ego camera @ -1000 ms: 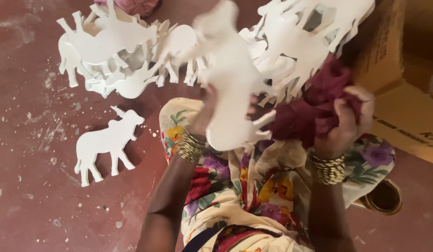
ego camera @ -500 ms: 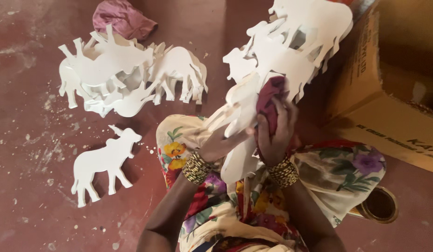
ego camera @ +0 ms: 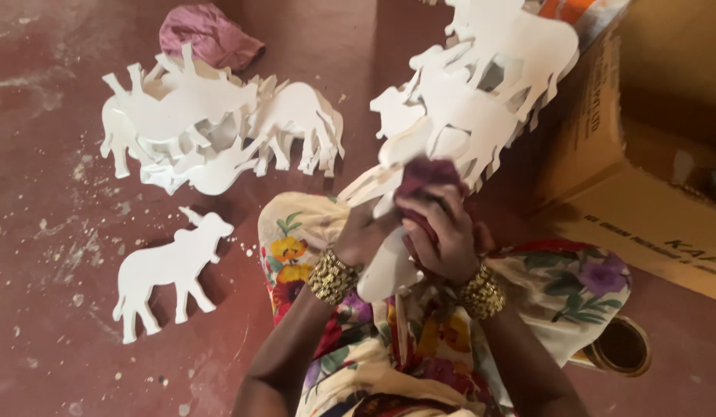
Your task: The person sits on the floor and wipes white wooden animal-shaped cutouts one at a time with a maroon cloth, turning each piece over to wipe both sides, then sets it on a growing pile of finished cutouts.
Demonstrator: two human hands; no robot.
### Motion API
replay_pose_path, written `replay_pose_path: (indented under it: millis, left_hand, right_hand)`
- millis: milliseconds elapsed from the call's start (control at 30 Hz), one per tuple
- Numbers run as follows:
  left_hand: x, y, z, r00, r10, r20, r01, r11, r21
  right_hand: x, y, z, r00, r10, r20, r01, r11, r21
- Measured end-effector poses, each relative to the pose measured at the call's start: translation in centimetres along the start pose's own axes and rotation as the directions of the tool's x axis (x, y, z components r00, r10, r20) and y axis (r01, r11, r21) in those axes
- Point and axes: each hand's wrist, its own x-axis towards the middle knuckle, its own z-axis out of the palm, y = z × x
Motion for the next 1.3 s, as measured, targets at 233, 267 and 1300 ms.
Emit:
replay_pose_path:
  millis: [233,267,1300]
  left_hand:
    - [-0.5,3.5,-4.9,0.965,0.177,-0.193,-0.203,0.971,-0.126]
    - [-0.8,4.6,-5.5,0.957,0.217,-0.192,-0.232,0.971,-0.063]
    - [-1.7,4.4,0.9,0.869,0.471,0.15,-0.492,0.801,0.342]
  right_hand:
    - [-1.4,0.8,-6.9,0.731,0.656,-0.187,-0.468,0.682,0.563]
    - [-1.1,0.8,-8.3,0.851,0.413,-0.323,-0.326,0.899,0.292]
    - [-0.1,-3.6,-4.2,0.983,0.147,-0.106,-0.145,0.989,0.02]
